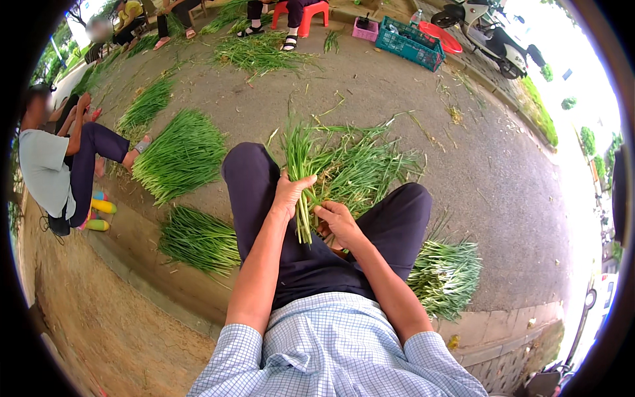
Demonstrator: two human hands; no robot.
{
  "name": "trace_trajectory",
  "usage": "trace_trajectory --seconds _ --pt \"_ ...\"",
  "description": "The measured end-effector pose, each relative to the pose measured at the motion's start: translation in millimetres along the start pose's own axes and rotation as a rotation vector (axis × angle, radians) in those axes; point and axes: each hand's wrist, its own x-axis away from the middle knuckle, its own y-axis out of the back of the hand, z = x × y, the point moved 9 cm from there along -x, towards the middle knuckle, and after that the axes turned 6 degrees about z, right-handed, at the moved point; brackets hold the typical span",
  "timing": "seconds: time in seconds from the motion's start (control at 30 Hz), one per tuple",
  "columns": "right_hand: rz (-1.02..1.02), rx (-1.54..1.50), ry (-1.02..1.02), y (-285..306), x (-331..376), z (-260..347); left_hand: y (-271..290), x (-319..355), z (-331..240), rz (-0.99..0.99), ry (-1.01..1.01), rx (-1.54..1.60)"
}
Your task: The person cleans a bundle of green stalks by hand, pulling off dry outer layers and sorting through the bunch while sitting with others.
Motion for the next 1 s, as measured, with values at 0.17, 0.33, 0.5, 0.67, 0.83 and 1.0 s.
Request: trace_trajectory --seconds 0.17,0.33,0.5,0.67,0.83,1.0 --pt "0.003 -0.378 -0.033 24 2 -15 -5 2 -1 0.057 0.049 0.104" --pt "-0.194 -0.743 0.082 80 1 -20 1 1 -2 0.029 0.032 0.233" --pt "-0.554 -0.195 0.031 133 2 -38 -3 3 -14 0.071 -0.036 0.327" --pt "-0.257 1.007 -0.2 88 -27 -53 -7 5 -19 0.087 -0.061 0.34" --pt "-0.165 0.504 0.247 30 11 32 3 3 -19 0.011 -0.116 0.229" --pt "-0.088 1.027 0.682 -51 58 80 10 3 -14 -0.095 -0.112 0.181"
